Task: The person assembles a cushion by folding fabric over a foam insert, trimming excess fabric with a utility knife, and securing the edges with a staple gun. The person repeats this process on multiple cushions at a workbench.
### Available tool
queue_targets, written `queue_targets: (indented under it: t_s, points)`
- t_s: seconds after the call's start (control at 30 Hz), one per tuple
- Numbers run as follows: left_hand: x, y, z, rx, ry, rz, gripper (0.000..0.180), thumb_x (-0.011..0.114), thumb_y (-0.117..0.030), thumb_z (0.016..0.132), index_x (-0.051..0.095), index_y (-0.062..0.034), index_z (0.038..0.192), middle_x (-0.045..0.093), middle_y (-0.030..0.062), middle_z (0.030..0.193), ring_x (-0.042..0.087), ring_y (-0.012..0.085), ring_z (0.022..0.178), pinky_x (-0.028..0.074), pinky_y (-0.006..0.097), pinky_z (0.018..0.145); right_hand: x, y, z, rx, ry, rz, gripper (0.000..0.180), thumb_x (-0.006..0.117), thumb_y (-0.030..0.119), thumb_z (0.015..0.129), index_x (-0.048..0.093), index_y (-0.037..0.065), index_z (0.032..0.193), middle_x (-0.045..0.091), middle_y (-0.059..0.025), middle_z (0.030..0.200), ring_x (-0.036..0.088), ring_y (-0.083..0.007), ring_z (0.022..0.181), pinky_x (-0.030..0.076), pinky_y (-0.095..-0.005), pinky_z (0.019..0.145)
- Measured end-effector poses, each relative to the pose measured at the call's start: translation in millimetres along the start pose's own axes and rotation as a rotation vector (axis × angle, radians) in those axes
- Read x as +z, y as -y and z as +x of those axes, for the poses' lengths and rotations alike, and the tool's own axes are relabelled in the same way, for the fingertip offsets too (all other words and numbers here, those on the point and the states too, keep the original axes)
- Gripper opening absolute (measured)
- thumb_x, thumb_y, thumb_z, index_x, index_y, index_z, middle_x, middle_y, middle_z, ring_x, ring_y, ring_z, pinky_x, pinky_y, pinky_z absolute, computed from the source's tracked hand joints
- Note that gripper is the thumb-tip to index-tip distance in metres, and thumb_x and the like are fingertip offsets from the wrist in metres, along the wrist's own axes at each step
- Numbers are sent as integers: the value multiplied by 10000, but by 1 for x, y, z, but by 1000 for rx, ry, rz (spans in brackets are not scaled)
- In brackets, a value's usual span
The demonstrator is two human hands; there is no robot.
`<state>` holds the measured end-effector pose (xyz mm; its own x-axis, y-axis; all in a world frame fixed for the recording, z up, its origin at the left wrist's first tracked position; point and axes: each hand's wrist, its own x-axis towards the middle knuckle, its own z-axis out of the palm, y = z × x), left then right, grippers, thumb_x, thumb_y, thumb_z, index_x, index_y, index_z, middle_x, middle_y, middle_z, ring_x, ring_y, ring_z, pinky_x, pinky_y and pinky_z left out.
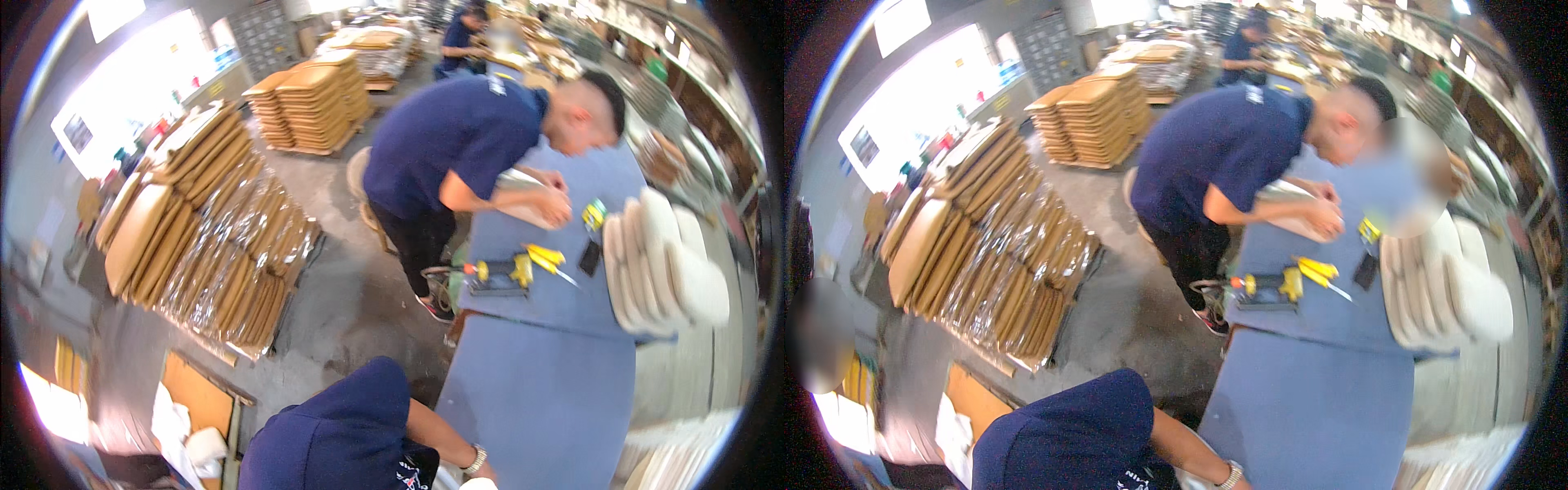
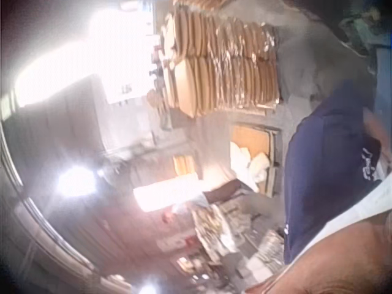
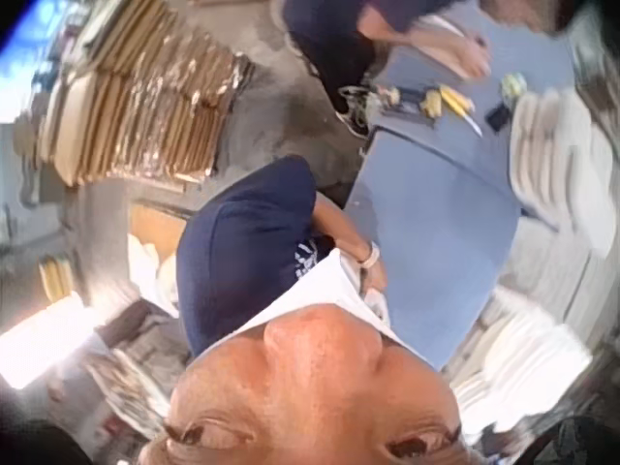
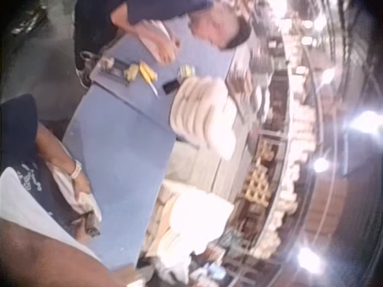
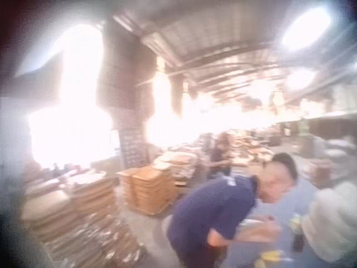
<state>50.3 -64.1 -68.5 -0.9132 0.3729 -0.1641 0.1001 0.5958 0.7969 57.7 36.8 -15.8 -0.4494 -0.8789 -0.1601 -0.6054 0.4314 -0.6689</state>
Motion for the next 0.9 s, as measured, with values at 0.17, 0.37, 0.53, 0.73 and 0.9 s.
queue_targets:
  t_s: [0.17,0.37,0.53,0.73,0.9]
  points:
    - [-9,11,-83,-108,-216,24,471,682,-244,783,621,12,1173,701,262,1018,699,424,974,551,538,816,76,102,57,-204,236,98,461,587,374,1013,650,23,1306,659,-180,1325,619,-335,1168,461,-415,1037]
    - [-4,12,-135,-167,-343,68,446,649,-242,822,610,2,1194,699,257,1025,699,421,975,552,538,817,125,170,63,-318,381,138,455,598,362,1007,649,25,1308,659,-175,1324,622,-329,1164,465,-415,1031]
    - [0,15,-155,-198,-405,73,426,620,-240,855,602,-6,1211,698,253,1031,698,420,976,553,539,817,137,183,62,-336,424,136,450,606,351,1001,648,27,1310,660,-171,1323,624,-324,1161,468,-415,1026]
    - [5,18,-159,-204,-433,84,403,587,-237,894,592,-16,1231,697,248,1038,698,418,978,554,539,817,121,165,78,-282,379,114,444,616,339,995,648,29,1312,660,-166,1322,626,-318,1157,472,-415,1019]
    - [9,17,-158,-205,-438,93,385,558,-235,926,583,-24,1248,696,245,1043,697,416,979,555,539,817,108,149,88,-235,347,104,441,625,328,990,647,31,1314,661,-161,1321,628,-313,1153,475,-414,1014]
